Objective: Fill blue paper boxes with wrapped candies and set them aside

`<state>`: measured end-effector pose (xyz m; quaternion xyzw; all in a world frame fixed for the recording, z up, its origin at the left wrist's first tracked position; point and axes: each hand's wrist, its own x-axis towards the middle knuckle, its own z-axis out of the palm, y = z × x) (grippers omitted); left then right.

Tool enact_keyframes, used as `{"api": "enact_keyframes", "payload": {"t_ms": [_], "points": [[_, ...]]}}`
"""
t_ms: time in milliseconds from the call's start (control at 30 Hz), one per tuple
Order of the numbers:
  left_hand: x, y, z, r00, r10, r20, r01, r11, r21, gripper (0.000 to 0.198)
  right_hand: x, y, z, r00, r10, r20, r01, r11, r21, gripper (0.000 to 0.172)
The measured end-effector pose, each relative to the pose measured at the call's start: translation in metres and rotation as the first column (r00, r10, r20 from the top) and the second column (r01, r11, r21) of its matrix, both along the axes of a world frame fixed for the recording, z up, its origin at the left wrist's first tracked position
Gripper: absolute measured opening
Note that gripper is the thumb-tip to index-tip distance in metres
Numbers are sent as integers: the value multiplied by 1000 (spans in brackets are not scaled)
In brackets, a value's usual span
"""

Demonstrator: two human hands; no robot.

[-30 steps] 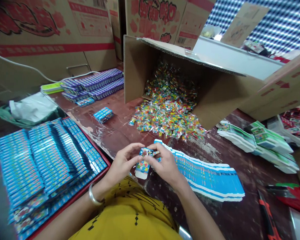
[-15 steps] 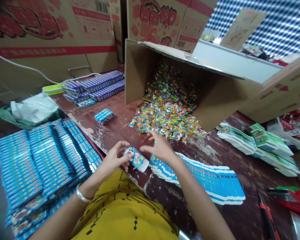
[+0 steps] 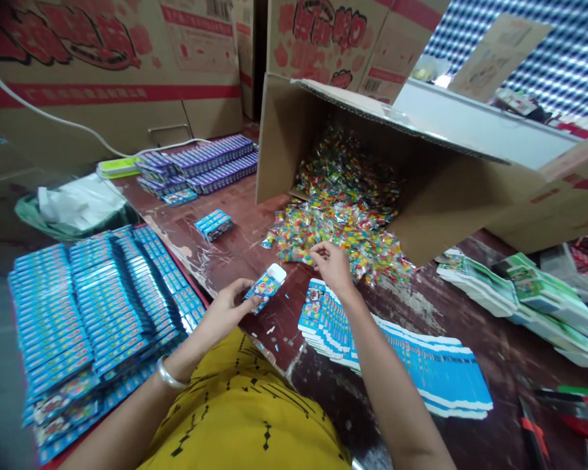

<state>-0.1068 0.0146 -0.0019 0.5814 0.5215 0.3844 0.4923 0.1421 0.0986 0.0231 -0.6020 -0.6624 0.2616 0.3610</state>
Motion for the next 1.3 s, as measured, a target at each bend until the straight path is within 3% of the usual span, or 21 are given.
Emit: {"api": "enact_keyframes", "payload": {"t_ms": [100,233,333,467,533,700,833,967,1167,1300], "points": [[5,0,0,999,-41,-7,41,999,12,26,4,-21,29,984,125,-130,-125,992,7,18],[15,-5,9,994,-98,55,97,995,15,25,-1,-42,57,931,350,102,-355,934,41,13],[20,-10,14,988,-124,90,122,992,25,25,-11,-48,61,861,454,229,-475,879,44,16],[27,-15,15,976,-170,139,168,985,25,24,-27,-56,59,831,476,287,-520,849,98,15],[30,-18,17,964,-164,208,165,986,14,32,-29,-64,61,863,436,255,-482,861,160,18],[36,-23,30,947,-98,306,86,995,51,59,-20,-84,63,988,126,91,-150,930,335,12],[40,-24,35,927,-132,351,125,991,45,55,-24,-101,40,977,161,-142,-135,975,178,16],[44,-24,33,898,-174,404,175,984,35,44,-38,-114,13,913,43,-405,-20,998,61,34],[45,-28,31,894,-204,399,210,977,29,36,-41,-117,9,913,33,-407,-21,999,33,15],[47,-29,29,891,-190,412,201,979,16,34,-40,-116,10,909,54,-413,-25,997,76,12]]}}
